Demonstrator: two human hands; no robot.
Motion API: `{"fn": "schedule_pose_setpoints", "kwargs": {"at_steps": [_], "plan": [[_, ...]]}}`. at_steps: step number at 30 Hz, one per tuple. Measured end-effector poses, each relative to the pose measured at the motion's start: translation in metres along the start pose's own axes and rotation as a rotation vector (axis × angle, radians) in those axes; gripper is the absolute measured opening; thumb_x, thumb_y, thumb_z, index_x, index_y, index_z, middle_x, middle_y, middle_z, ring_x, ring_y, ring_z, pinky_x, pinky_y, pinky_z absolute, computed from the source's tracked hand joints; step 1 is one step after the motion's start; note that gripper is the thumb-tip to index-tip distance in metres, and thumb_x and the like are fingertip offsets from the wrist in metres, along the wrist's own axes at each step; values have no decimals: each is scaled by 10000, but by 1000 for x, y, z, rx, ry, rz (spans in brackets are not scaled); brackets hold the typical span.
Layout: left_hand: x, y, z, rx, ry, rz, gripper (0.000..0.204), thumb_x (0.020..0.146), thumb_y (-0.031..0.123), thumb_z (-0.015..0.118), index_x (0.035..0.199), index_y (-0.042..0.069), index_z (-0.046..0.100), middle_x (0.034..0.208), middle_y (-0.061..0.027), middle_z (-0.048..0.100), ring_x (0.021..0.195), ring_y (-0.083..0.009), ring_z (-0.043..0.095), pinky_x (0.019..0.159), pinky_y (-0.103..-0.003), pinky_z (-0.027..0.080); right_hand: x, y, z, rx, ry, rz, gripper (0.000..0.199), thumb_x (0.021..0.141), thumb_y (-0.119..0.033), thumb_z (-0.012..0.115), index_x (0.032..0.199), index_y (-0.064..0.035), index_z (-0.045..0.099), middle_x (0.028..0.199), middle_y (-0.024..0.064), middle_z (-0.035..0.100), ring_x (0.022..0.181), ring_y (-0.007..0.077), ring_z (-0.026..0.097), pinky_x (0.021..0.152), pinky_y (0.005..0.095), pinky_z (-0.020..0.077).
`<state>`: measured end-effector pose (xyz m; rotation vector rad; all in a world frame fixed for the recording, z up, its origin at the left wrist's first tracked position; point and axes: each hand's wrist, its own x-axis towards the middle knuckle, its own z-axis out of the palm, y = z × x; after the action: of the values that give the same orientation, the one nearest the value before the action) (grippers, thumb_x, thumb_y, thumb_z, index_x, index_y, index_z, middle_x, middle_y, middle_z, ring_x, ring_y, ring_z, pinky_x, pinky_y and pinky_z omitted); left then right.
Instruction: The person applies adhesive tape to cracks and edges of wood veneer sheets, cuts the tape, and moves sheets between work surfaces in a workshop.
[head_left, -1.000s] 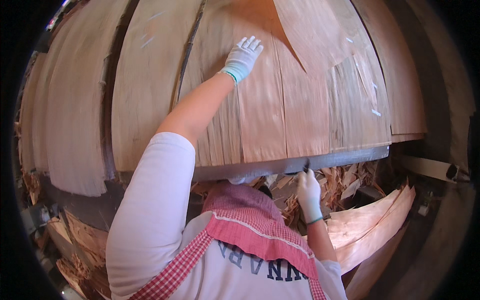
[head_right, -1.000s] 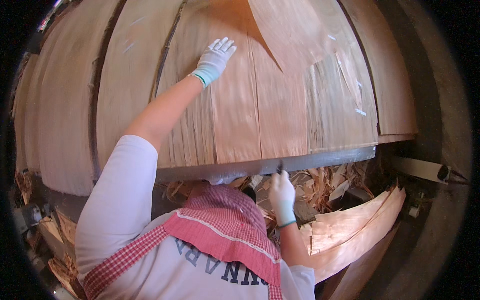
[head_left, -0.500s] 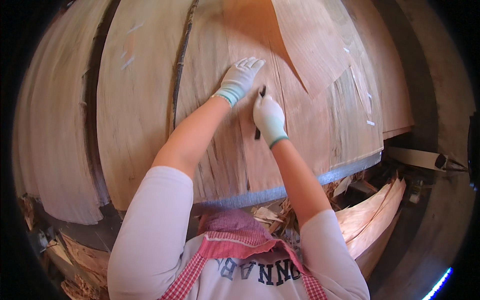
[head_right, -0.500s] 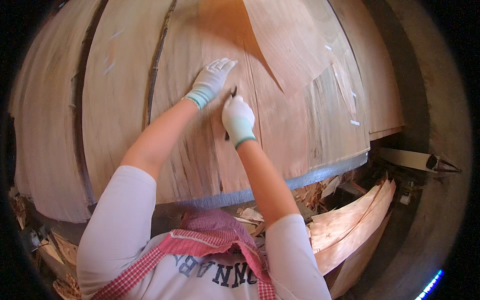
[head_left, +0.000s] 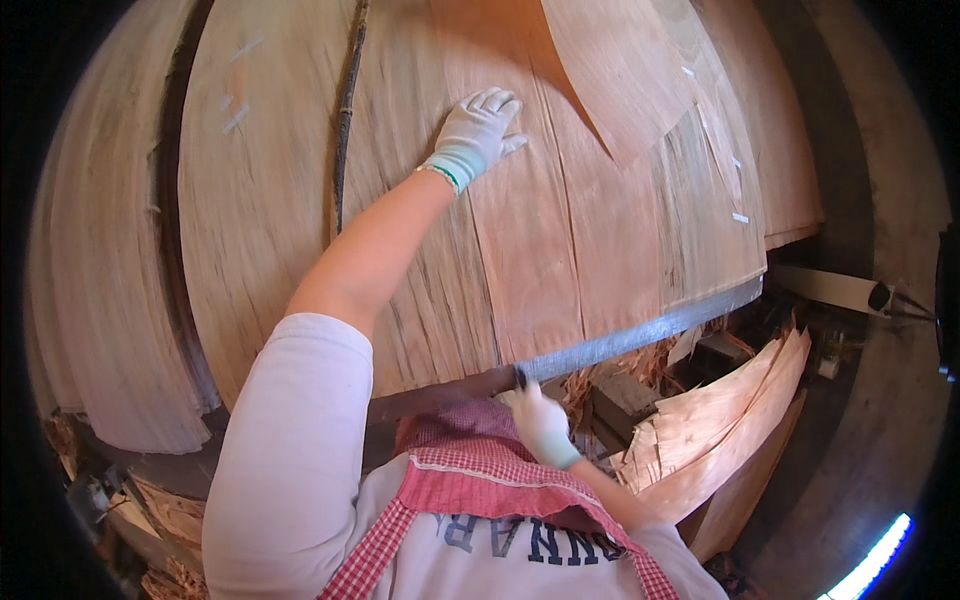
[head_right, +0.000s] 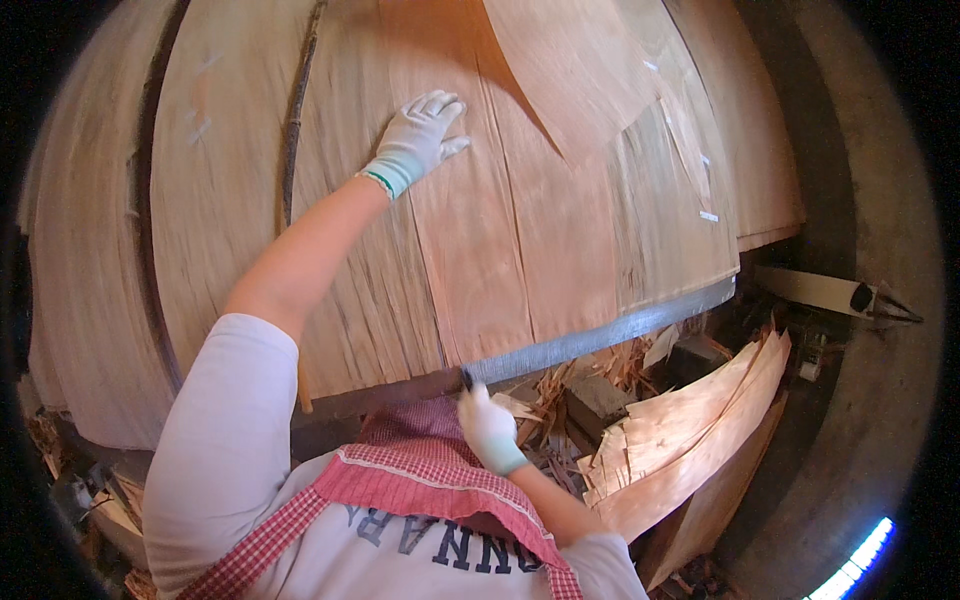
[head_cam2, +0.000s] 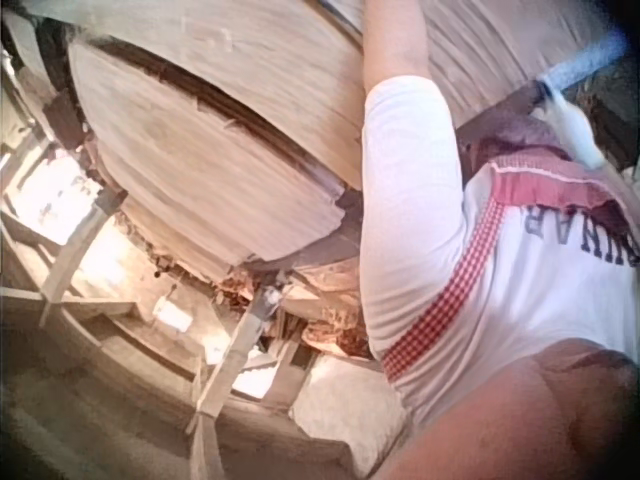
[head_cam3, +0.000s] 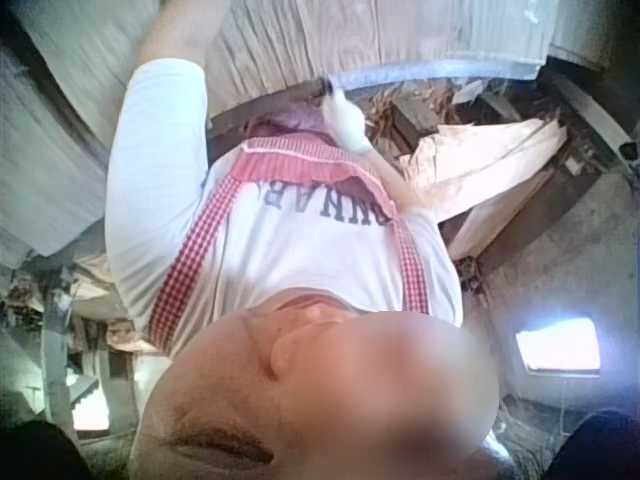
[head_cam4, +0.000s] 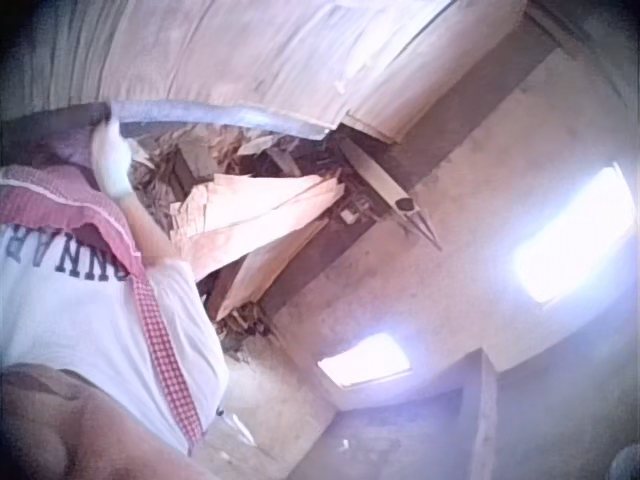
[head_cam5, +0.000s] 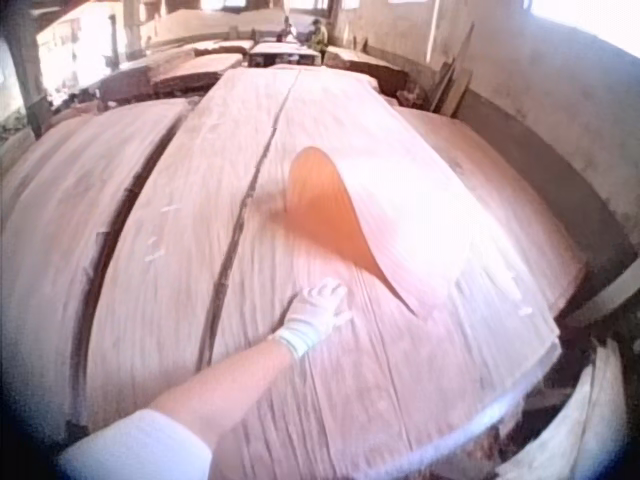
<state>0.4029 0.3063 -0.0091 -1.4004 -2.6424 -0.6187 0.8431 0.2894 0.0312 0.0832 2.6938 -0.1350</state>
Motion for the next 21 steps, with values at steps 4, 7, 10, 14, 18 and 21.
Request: {"fn": "schedule_pose_setpoints", "kwargs": {"at_steps": [4, 7, 10, 14, 18, 21], "plan": [[14, -1, -4, 139, -254, -60, 732, 877, 543, 546, 1433, 97, 378, 1520, -105, 339, 1420, -256, 277, 1160, -414, 190, -68, 76, 24, 464, -7, 517, 249, 957, -240, 459, 1013, -23, 566, 829, 244, 587, 663, 429, 606, 625, 499, 481], [28, 9, -37, 185, -375, -232, 883, 841, 585, 576, 1502, 112, 233, 1534, -102, 319, 1438, -246, 246, 1164, -441, 153, 49, 139, -75, 490, 421, 432, 187, 982, -183, 479, 1067, -36, 557, 716, 231, 593, 660, 382, 617, 556, 447, 464], [42, 14, -44, 126, -430, -290, 1049, 739, 585, 695, 1524, 149, 154, 1505, -88, 369, 1433, -239, 261, 1137, -497, 189, 186, 173, -125, 342, 532, 397, 276, 958, -322, 499, 1068, -77, 563, 861, 221, 651, 786, 430, 618, 656, 518, 461], [53, 18, -40, 119, -429, -288, 1027, 686, 537, 759, 1494, 174, 242, 1474, -55, 399, 1390, -234, 323, 1108, -513, 250, 326, 161, -174, 215, 392, 288, 262, 937, -331, 491, 1005, -94, 579, 910, 185, 677, 854, 398, 647, 702, 509, 491], [61, 20, -40, 144, -500, -302, 866, 649, 471, 769, 1388, 179, 426, 1441, -32, 416, 1347, -228, 355, 1076, -556, 282, 361, 154, -188, 19, 309, 80, 256, 934, -332, 497, 958, -91, 579, 846, 158, 686, 790, 366, 669, 655, 482, 513], [55, 16, -44, 129, -502, -283, 926, 681, 453, 755, 1451, 130, 355, 1505, -60, 343, 1392, -249, 291, 1097, -533, 270, 302, 194, -155, 47, 264, 141, 243, 935, -319, 505, 929, -84, 565, 752, 164, 672, 686, 367, 661, 600, 485, 509]]}}
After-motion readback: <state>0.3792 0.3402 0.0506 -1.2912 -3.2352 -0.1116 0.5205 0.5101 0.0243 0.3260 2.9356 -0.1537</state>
